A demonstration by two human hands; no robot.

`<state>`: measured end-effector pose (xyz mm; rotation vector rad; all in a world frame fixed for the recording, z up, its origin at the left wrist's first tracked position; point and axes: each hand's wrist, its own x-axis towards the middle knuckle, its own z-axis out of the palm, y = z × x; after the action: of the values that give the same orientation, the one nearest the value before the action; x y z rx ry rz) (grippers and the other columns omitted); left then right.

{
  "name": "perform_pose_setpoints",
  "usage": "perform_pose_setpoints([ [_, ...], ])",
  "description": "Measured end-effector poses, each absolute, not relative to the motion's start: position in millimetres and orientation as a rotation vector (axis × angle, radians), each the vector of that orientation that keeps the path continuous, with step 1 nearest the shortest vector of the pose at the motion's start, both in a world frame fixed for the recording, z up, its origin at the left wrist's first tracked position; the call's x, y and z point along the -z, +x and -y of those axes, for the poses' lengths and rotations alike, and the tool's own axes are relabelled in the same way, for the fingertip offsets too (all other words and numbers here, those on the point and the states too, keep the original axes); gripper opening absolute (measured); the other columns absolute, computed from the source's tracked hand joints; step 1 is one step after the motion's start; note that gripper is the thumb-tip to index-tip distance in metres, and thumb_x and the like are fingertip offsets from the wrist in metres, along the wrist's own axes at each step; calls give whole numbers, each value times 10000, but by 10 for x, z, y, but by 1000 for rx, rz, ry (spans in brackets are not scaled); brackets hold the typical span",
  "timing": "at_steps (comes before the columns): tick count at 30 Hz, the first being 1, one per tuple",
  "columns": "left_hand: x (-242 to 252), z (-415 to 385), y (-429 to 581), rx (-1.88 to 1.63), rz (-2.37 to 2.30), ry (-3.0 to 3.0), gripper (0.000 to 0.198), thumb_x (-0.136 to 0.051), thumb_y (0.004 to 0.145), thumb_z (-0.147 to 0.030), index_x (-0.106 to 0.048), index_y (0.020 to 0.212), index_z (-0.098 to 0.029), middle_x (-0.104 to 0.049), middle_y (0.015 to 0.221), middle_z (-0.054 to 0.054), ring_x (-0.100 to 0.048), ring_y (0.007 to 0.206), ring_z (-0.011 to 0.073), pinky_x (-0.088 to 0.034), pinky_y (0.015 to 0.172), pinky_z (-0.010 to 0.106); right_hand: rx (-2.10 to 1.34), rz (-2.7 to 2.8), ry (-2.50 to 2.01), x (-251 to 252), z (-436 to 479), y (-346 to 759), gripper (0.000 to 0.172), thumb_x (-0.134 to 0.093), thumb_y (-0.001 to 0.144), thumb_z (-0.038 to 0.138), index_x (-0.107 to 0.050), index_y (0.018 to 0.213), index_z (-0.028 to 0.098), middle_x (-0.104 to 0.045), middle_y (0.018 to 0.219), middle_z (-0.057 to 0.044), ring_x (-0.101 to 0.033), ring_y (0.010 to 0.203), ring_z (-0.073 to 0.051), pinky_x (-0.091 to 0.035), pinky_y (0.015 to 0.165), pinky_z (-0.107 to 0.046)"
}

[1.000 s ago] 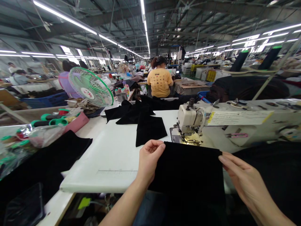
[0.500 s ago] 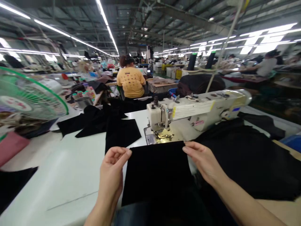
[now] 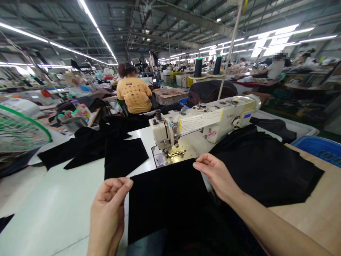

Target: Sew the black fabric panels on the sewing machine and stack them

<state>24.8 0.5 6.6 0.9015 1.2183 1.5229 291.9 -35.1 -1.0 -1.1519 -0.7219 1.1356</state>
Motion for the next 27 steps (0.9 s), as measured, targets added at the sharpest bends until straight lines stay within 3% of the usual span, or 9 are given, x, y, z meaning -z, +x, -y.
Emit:
perform_pose_setpoints([
  [6,-421,-273,21,-1353,-1333,1386,326,-808,625,-297,-500,632,-191,-677,749,-11,-589,701,135,-449,656,237,-967,1348,-1227,-64,525,2817,140,-606,754,143,-533,845,220,-525,791,40,-524,750,-136,-431,716,-271],
  [10,-564,-779,158,-934,-1331,1997,198,-688,705,-204,-501,636,-207,-648,698,-14,-588,672,159,-423,637,269,-962,1691,-1263,20,714,2652,115,-571,824,110,-537,832,220,-564,784,36,-548,746,-133,-441,707,-257],
  [15,37,-1156,682,-597,-1195,2222,194,-601,678,-44,-512,629,-210,-562,606,-43,-510,591,135,-379,592,258,-1041,1913,-1304,373,776,2655,127,-583,883,103,-635,888,218,-691,864,6,-642,811,-155,-491,755,-268],
  [19,524,-1116,861,-680,-1252,2154,238,-609,708,-85,-435,610,-215,-534,620,-41,-499,617,133,-389,599,251,-668,2222,-1191,601,761,2791,226,-512,879,19,-619,984,188,-688,937,-54,-648,866,-197,-514,797,-322],
  [27,614,-1237,875,-682,-1317,2063,158,-570,701,-103,-465,653,-211,-566,673,-25,-530,652,130,-414,642,254,-249,2352,-1173,592,729,2815,207,-483,895,42,-622,925,192,-651,909,-65,-593,819,-219,-498,727,-372],
])
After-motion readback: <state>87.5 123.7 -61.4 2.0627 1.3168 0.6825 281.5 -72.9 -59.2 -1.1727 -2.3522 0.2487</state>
